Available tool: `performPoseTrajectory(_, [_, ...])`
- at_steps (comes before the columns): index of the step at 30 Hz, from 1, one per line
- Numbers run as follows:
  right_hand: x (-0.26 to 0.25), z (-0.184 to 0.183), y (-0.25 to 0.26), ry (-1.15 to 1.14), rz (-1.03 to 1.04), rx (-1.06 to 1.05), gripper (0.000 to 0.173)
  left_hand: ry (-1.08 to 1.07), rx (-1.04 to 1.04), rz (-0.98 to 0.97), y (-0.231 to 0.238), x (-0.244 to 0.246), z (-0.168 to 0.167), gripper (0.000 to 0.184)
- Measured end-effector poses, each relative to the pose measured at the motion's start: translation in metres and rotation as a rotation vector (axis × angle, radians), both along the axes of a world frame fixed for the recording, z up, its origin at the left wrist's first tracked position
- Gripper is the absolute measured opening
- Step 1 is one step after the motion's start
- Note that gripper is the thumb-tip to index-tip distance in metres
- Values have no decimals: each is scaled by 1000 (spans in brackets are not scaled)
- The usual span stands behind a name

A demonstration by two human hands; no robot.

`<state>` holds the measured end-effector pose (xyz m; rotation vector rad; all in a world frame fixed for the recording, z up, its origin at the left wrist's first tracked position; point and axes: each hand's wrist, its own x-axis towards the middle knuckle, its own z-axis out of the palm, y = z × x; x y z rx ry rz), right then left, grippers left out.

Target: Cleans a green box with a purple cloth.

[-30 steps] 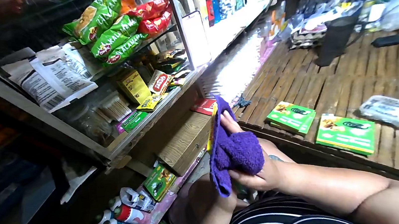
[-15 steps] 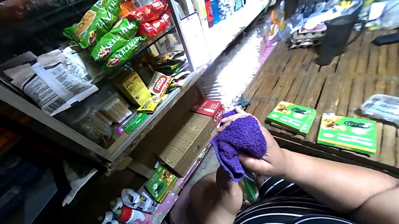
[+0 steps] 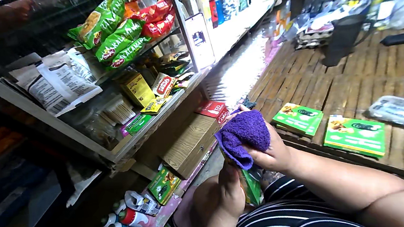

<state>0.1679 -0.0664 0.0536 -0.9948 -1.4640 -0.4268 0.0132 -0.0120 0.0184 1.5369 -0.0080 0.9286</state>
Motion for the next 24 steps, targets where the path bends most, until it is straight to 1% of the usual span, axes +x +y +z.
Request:
performPoseTrajectory(5, [6, -1, 2, 32, -28, -33, 43, -11, -32, -14, 2, 0, 0, 64])
performPoseTrajectory(9, [14, -3, 6, 71, -34, -51, 56, -26, -72, -22, 3, -5, 2, 62])
performPoseTrajectory(11, [15, -3, 7, 82, -28, -47, 59, -61, -87, -40, 4, -6, 3, 59])
performPoseTrajectory(16, [12, -9, 8, 40, -18, -30, 61, -148, -101, -34, 5, -8, 5, 55])
performPoseTrajectory(20, [3, -13, 7, -3, -10, -35, 64, -188, -102, 18, 7, -12, 7, 55])
performPoseTrajectory(24, [-11, -17, 1, -54, -24, -75, 57, -218, -115, 42, 10, -16, 8, 55])
